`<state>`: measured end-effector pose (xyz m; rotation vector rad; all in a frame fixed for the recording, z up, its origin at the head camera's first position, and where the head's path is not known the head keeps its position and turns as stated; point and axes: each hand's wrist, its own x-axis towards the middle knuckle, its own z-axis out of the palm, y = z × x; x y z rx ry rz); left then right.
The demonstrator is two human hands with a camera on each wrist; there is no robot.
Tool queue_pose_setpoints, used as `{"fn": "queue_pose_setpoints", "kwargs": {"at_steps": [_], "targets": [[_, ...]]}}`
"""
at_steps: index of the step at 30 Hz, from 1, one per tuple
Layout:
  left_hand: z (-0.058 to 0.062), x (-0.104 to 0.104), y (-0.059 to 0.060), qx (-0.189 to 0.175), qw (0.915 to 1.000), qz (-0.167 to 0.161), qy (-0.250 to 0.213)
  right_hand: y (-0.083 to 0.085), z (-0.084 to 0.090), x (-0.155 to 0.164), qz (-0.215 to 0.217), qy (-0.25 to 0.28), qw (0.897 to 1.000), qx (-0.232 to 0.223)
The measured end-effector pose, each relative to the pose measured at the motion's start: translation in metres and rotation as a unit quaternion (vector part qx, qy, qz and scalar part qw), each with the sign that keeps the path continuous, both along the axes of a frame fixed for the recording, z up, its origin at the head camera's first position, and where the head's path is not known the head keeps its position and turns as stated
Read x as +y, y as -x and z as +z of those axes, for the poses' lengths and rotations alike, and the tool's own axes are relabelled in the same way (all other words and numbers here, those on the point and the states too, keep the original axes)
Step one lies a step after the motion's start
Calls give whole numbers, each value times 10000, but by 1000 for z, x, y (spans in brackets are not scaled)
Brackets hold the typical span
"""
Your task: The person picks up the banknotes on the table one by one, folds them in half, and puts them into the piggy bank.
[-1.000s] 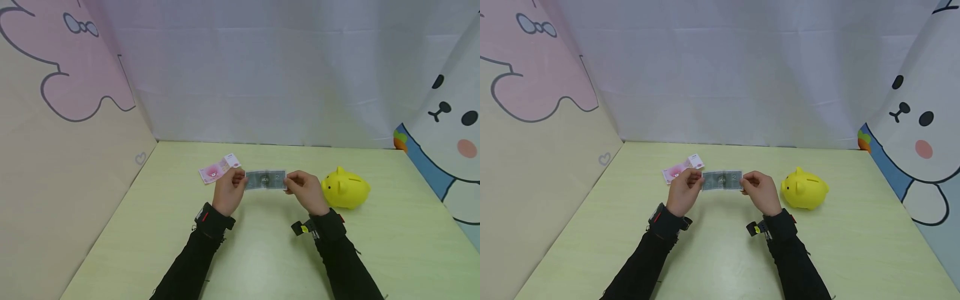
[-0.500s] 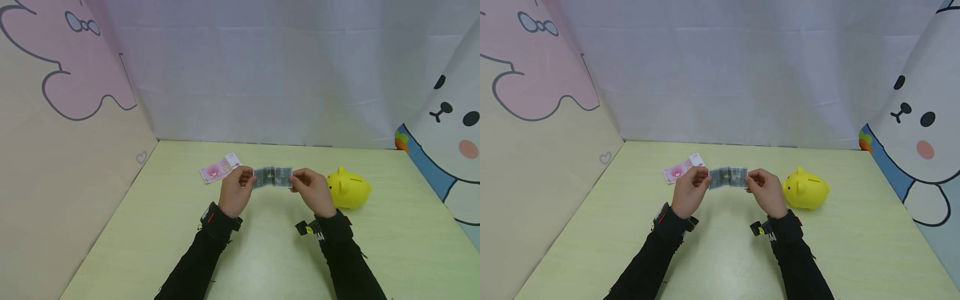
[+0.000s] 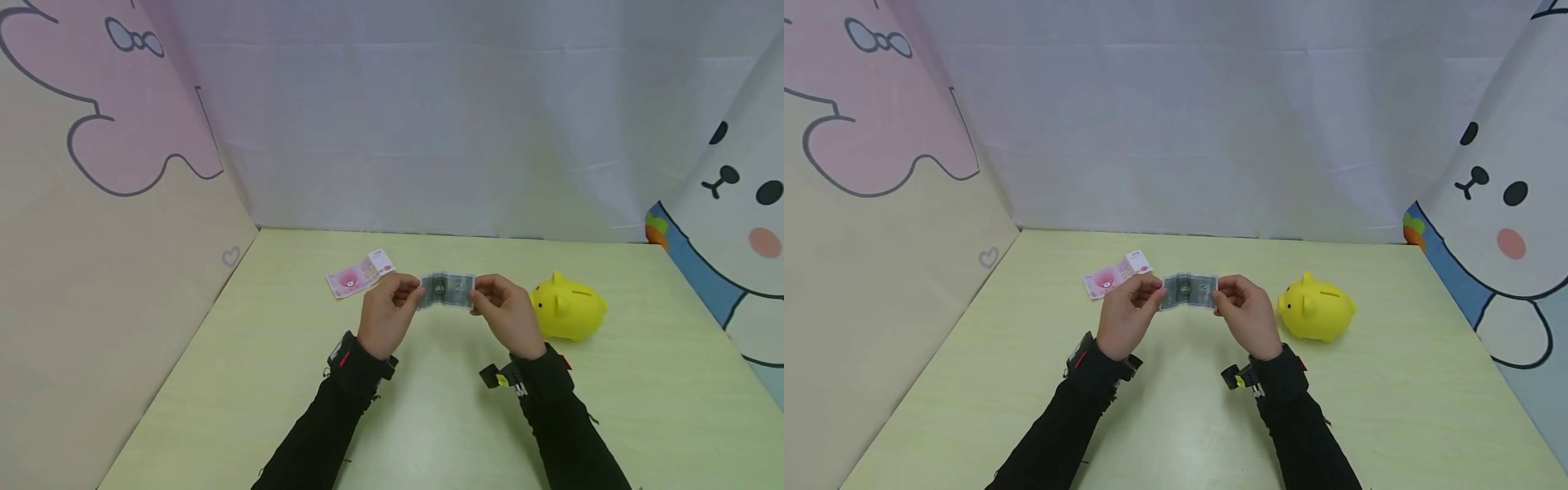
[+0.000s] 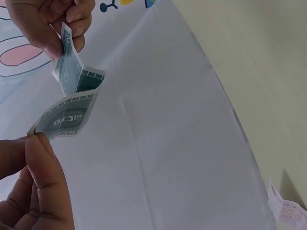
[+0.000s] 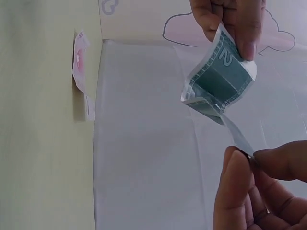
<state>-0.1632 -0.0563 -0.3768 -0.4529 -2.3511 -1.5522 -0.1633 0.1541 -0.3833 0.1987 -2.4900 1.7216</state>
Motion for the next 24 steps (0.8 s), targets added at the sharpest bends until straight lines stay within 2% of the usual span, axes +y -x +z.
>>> {"fn": "queue_pose_setpoints", "kwargs": {"at_steps": [7, 13, 24], "targets": [[-2, 6, -2, 116, 9999, -23, 77, -2, -1, -7, 111, 24, 9999, -23], [-3, 10, -4, 74, 9999, -52, 136, -5, -1, -14, 137, 105, 9998, -66], [-7, 16, -6, 355, 9989, -216, 228, -8, -2, -23, 449, 302, 9985, 28]]}}
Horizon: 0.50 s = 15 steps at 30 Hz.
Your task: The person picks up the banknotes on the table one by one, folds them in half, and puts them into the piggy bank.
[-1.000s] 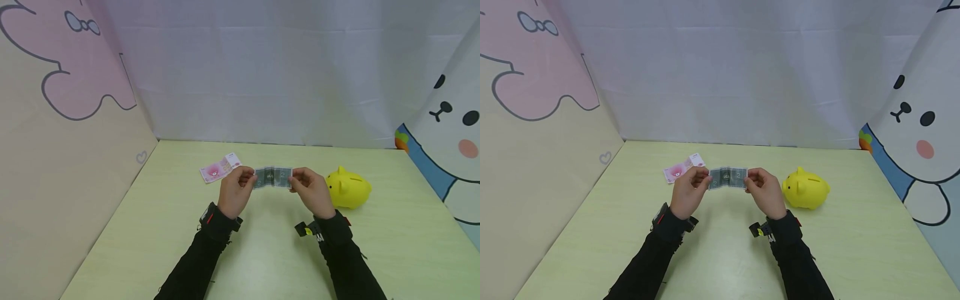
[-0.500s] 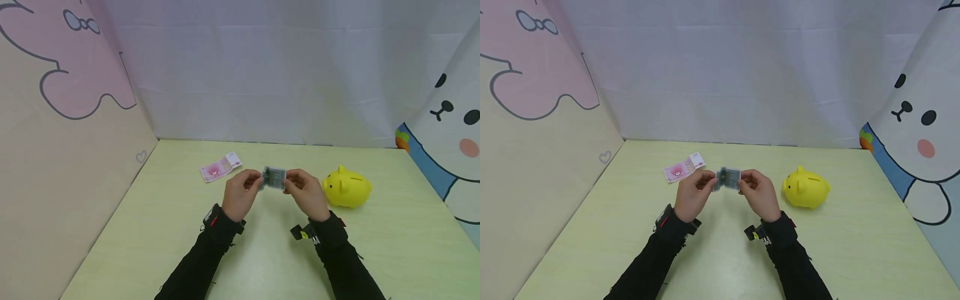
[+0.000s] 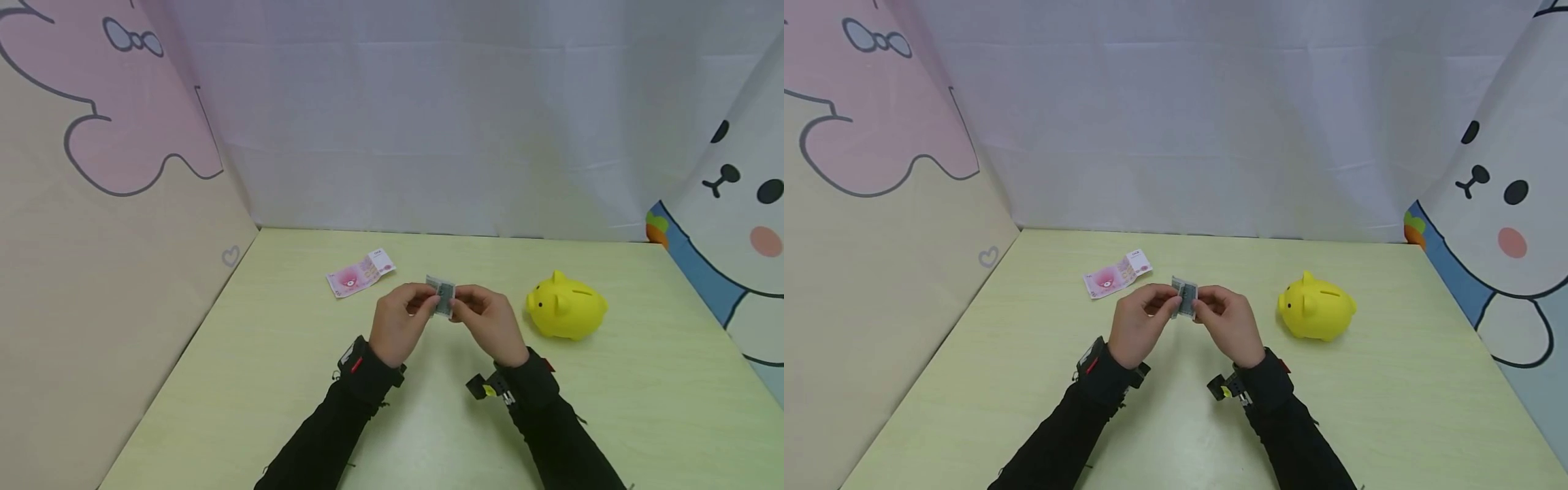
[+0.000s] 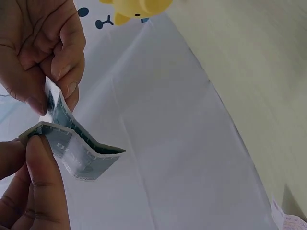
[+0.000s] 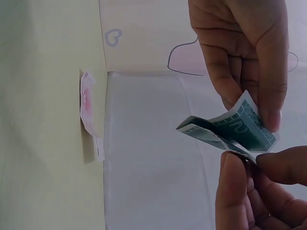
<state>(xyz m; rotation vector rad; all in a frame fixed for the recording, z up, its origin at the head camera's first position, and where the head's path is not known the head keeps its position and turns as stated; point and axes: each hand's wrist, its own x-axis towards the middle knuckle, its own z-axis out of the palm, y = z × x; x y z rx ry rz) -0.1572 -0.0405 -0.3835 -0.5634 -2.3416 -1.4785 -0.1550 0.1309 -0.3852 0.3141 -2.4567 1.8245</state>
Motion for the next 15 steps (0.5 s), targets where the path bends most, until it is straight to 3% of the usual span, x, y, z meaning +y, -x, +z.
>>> {"fn": "queue_pose_setpoints", "kwargs": {"at_steps": [15], "targets": [[-4, 3, -2, 204, 9996, -111, 132, 1, -3, -2, 293, 247, 9992, -71]]}}
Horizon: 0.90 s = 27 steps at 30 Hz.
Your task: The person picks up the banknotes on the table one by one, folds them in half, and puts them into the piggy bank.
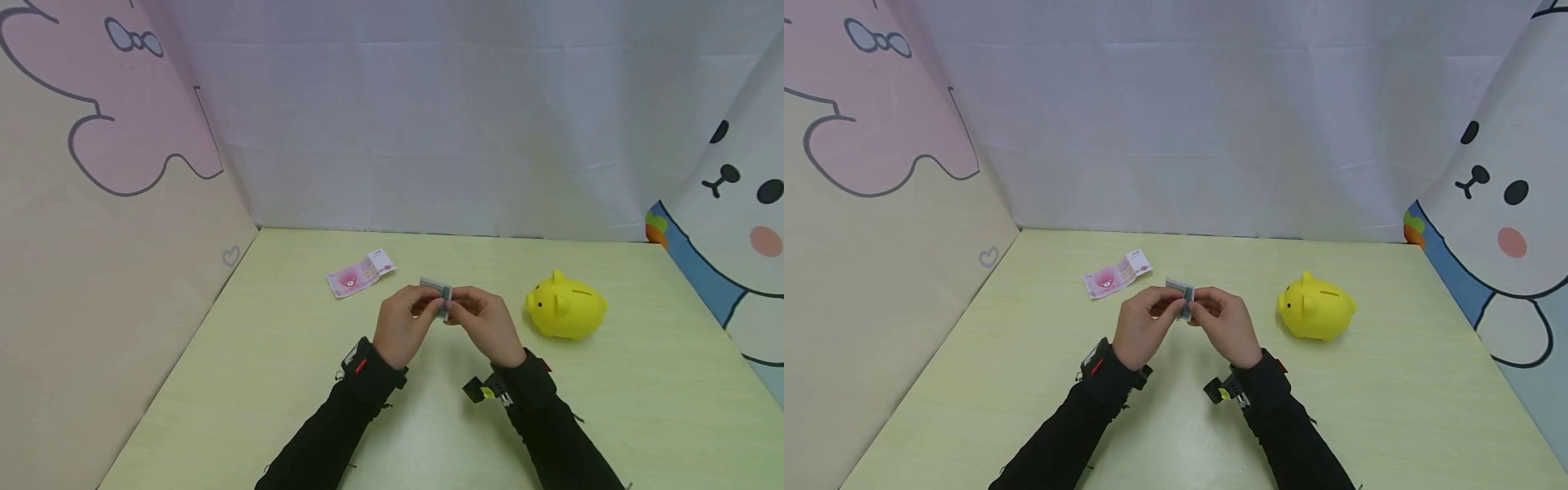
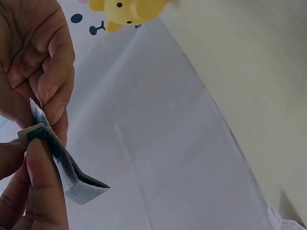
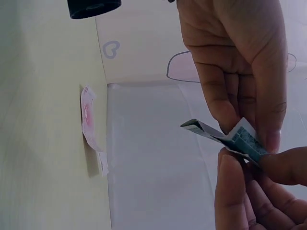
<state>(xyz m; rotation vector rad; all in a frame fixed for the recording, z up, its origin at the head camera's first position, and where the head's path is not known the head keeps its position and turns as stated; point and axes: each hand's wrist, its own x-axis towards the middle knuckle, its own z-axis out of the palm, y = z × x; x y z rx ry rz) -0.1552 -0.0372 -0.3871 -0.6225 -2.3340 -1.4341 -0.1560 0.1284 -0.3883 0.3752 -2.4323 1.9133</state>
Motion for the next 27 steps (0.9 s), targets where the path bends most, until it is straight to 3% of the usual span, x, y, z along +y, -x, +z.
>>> {"fn": "queue_pose_setpoints", "kwargs": {"at_steps": [10, 27], "targets": [[-1, 2, 0, -45, 10000, 58, 37, 0, 0, 0, 57, 161, 9998, -105], [-1, 3, -1, 256, 9997, 27, 49, 1, -1, 1, 73, 612, 9978, -230]]}}
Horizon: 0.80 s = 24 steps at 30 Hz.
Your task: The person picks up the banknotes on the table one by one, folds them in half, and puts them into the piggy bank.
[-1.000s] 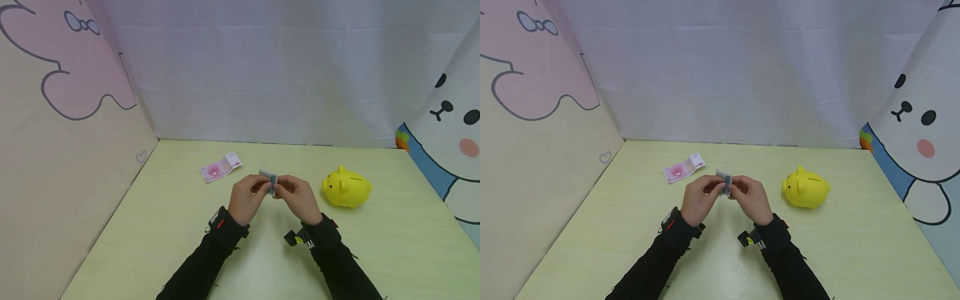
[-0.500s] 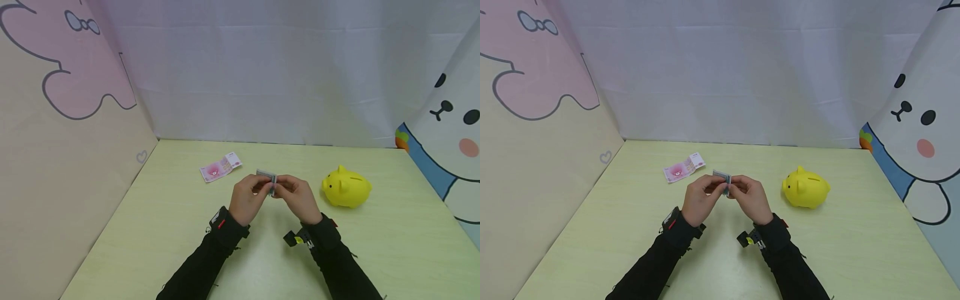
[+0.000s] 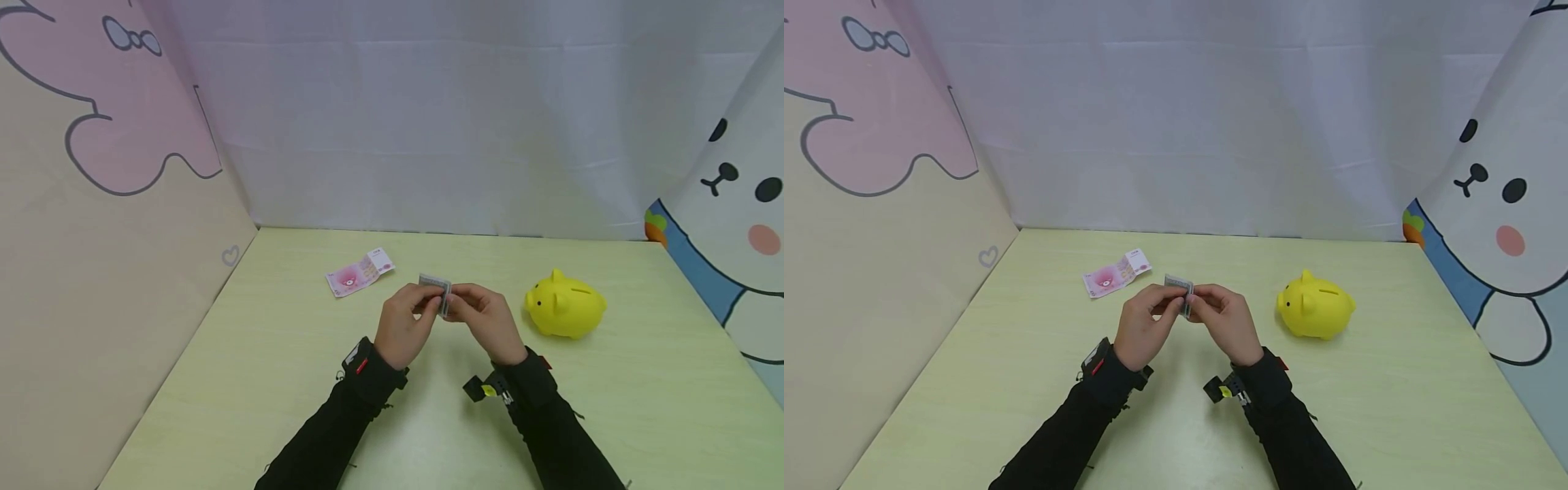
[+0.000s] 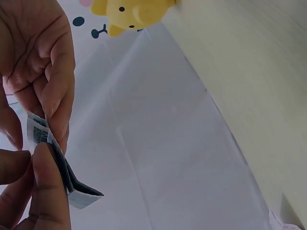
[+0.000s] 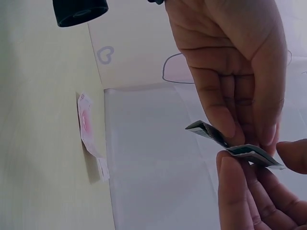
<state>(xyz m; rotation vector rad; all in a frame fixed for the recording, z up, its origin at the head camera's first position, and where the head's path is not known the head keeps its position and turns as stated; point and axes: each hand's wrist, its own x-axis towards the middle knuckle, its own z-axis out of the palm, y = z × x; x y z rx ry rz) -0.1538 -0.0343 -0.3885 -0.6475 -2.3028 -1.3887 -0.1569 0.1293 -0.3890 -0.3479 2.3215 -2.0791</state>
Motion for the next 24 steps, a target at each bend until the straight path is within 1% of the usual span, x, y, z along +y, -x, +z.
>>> {"fn": "queue_pose_setpoints", "kwargs": {"at_steps": [7, 14, 18, 21, 24], "targets": [[0, 1, 0, -81, 9999, 8, 78, -1, 1, 0, -78, 12, 9999, 92], [0, 1, -1, -39, 9999, -79, 75, 1, 0, 1, -268, -105, 9995, 109], [0, 0, 0, 5, 9999, -93, -81, 3, 0, 2, -391, -225, 9990, 49], [3, -3, 0, 39, 9997, -78, -235, 4, -1, 3, -459, -327, 9984, 19], [8, -7, 1, 114, 9992, 25, -382, 4, 0, 4, -519, -433, 9977, 7]]}}
